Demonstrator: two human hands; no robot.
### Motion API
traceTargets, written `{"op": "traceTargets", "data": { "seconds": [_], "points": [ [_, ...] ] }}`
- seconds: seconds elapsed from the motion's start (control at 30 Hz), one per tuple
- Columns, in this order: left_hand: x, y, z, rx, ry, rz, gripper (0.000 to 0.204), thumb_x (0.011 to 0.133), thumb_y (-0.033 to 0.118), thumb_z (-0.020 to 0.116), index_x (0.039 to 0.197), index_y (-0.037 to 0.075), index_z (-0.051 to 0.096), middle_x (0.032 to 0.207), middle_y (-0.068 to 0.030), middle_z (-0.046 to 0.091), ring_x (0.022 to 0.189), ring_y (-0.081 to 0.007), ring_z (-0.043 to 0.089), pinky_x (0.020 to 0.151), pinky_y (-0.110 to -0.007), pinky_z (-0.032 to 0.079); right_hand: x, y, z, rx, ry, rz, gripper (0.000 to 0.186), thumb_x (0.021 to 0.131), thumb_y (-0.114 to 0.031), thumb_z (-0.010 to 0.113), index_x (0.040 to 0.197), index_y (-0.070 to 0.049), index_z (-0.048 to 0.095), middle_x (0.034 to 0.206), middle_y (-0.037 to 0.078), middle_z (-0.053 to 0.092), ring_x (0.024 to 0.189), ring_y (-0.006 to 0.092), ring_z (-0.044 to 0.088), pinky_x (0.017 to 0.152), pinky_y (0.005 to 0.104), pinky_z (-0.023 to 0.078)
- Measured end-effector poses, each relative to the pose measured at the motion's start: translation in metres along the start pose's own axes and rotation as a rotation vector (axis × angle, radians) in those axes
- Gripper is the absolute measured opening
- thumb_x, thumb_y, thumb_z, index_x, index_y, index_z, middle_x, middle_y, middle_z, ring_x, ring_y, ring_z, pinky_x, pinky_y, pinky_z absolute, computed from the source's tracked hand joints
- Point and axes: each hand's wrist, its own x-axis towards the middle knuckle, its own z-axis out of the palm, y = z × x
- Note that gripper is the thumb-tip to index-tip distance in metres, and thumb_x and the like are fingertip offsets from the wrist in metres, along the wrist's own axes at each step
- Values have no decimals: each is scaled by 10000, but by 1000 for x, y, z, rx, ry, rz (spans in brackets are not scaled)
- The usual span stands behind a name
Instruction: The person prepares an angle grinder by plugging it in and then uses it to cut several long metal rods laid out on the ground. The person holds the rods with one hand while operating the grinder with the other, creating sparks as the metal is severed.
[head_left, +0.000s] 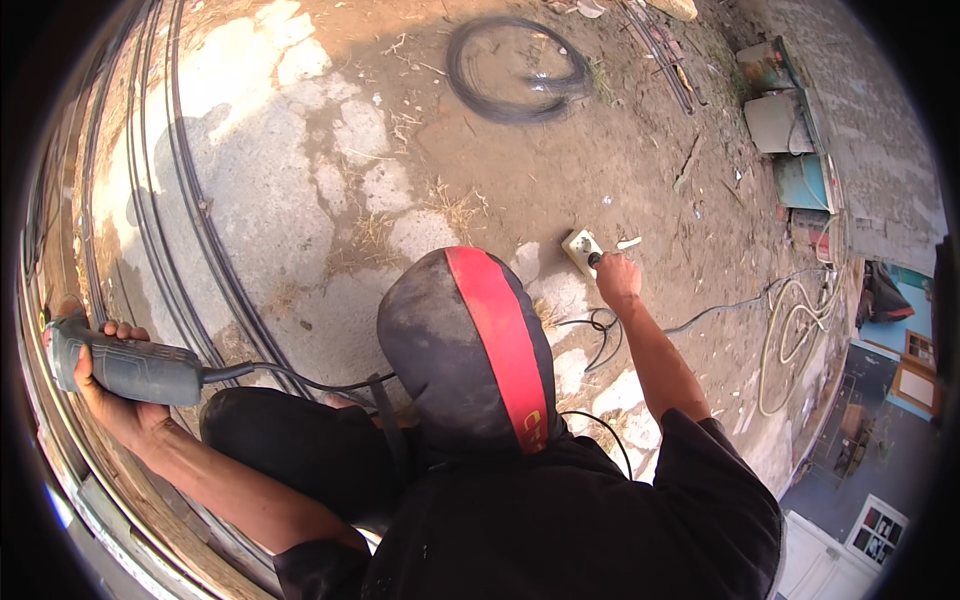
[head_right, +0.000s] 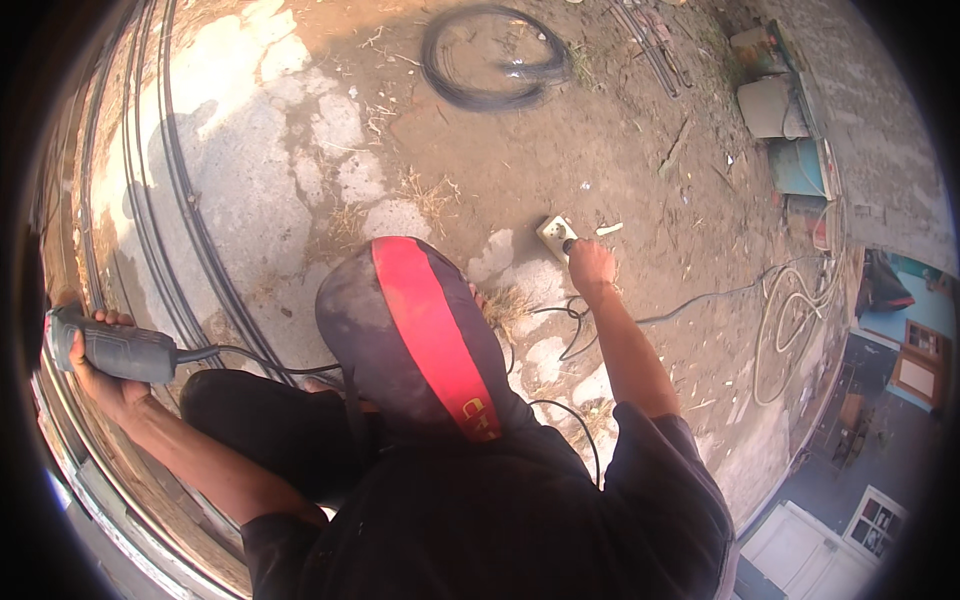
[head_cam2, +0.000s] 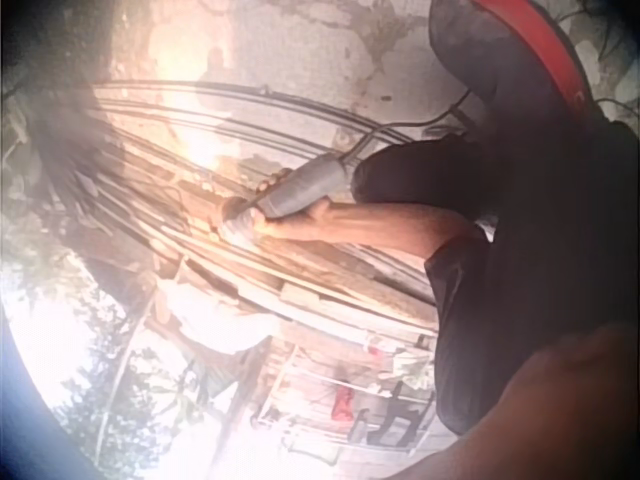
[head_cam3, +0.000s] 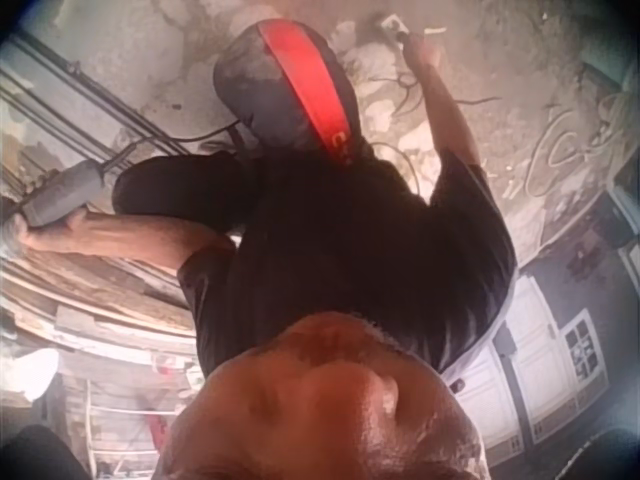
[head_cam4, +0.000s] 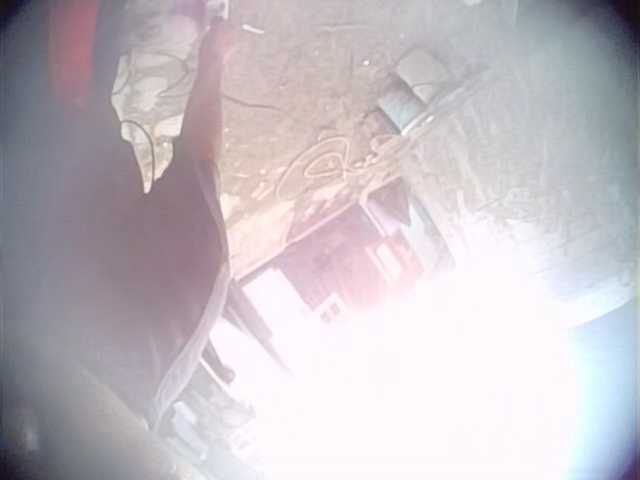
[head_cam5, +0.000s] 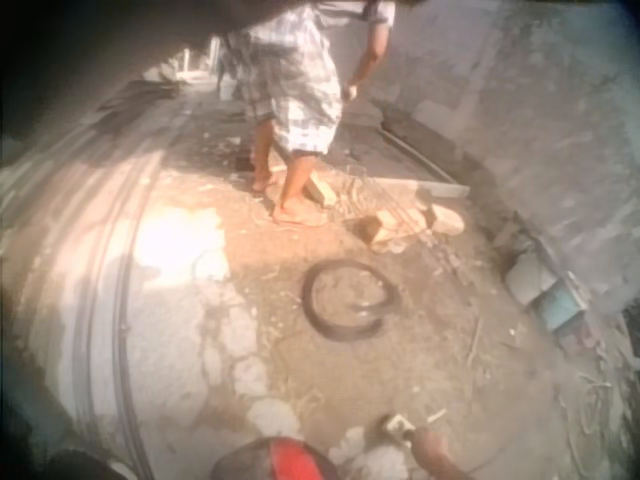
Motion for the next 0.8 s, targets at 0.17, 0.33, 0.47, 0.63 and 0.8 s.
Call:
{"op": "traceTargets", "data": {
  "seconds": [0.17, 0.33, 0.47, 0.63, 0.8],
  "points": [
    [-9, -1, 8, 1, -14, -7, 467, 963, 313, 754, 1205, -42, 570, 1085, -128, 613, 1025, -250, 616, 980, -399, 540, 13, -4, -4, -120, -56, -84, 252, 1023, -293, 708, 1040, -64, 811, 1048, 170, 808, 1004, 375, 794, 829, 486, 643],
    [-17, -12, 36, 59, 111, 52, 483, 929, 349, 777, 1178, -12, 573, 1038, -115, 637, 938, -246, 640, 902, -393, 567, 7, -6, -11, -230, -77, -205, 183, 981, -123, 648, 991, -72, 823, 1038, 166, 808, 986, 341, 807, 819, 448, 656],
    [-24, -10, 51, 28, 194, 94, 476, 916, 351, 769, 1187, 0, 597, 976, -102, 671, 895, -245, 677, 824, -442, 597, 26, -7, 3, -162, -89, -169, 172, 971, -177, 713, 990, -44, 821, 1059, 203, 800, 1005, 381, 796, 851, 479, 654],
    [-15, -24, 72, -8, 306, 139, 375, 916, 294, 752, 1107, -3, 625, 926, -117, 689, 807, -247, 698, 770, -426, 610, 37, -12, -4, -161, -188, -150, 227, 950, -236, 752, 1042, -40, 819, 1124, 221, 797, 1087, 398, 781, 911, 487, 645],
    [-20, -35, 104, 322, 411, 149, 374, 882, 172, 807, 1154, -2, 619, 961, -111, 709, 871, -212, 715, 795, -394, 605, 41, -106, -117, -256, -104, -243, 380, 930, -397, 779, 1167, -101, 808, 1154, 183, 807, 1065, 401, 784, 931, 514, 617]
  ]
}}
